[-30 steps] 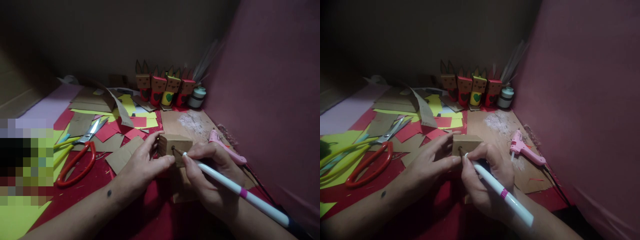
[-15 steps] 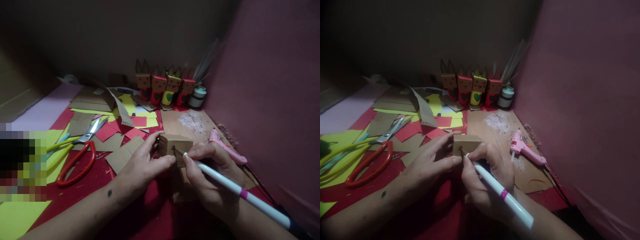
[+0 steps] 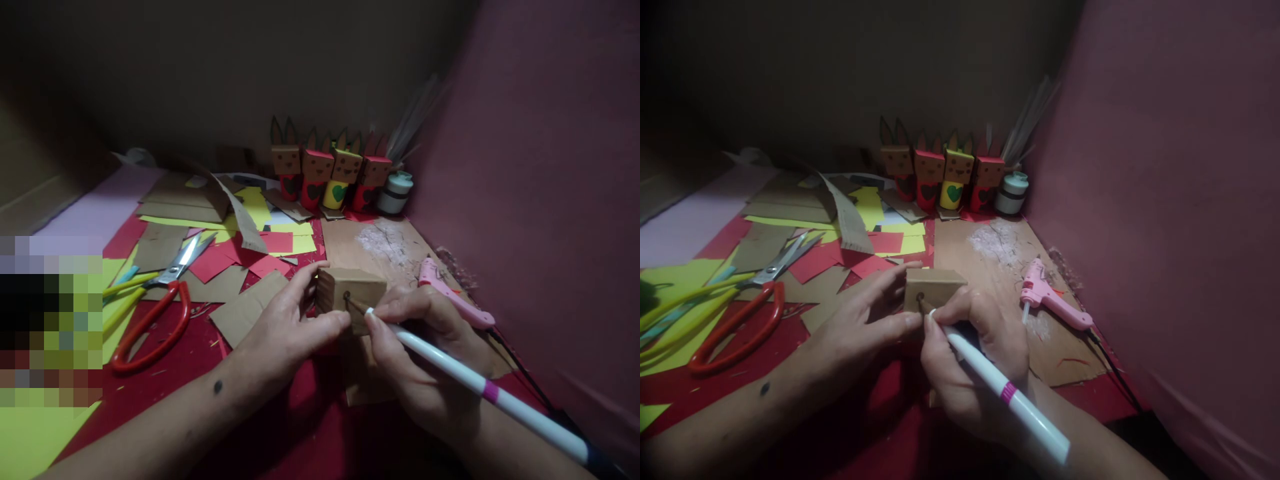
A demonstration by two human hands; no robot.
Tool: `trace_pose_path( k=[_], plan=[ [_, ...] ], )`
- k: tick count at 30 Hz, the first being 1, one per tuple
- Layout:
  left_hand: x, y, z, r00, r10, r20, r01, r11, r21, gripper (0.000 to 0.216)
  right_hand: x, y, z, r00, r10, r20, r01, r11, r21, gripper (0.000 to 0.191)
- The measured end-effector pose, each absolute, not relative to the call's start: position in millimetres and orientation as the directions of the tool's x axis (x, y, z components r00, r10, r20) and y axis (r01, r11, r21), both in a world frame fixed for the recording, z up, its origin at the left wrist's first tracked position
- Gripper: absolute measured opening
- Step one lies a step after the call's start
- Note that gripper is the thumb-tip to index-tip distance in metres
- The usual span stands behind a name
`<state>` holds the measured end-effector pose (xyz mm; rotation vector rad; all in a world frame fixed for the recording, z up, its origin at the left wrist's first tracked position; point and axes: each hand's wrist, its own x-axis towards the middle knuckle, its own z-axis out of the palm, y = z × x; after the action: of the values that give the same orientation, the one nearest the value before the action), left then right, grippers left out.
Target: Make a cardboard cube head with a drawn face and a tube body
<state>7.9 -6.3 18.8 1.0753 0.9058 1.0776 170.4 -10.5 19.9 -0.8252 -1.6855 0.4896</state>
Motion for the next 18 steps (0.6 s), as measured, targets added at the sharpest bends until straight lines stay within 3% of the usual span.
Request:
trace_pose_path(
  k=[12, 18],
  plan=[
    [8.7, -5.8, 19.7, 0.231, 0.971, -0.068, -0.212, 0.119, 0.970, 0.063, 170.8, -11.1, 20.2, -0.117, 0.756, 0.644, 0.274, 0.648, -0.711, 0.020],
    [8.7, -5.8, 20.6, 0.230, 0.971, -0.062, -0.212, 0.113, 0.971, 0.060, 169.0, -12.3, 25.7, -0.040, 0.726, 0.687, 0.382, 0.646, -0.661, 0.017]
  ],
)
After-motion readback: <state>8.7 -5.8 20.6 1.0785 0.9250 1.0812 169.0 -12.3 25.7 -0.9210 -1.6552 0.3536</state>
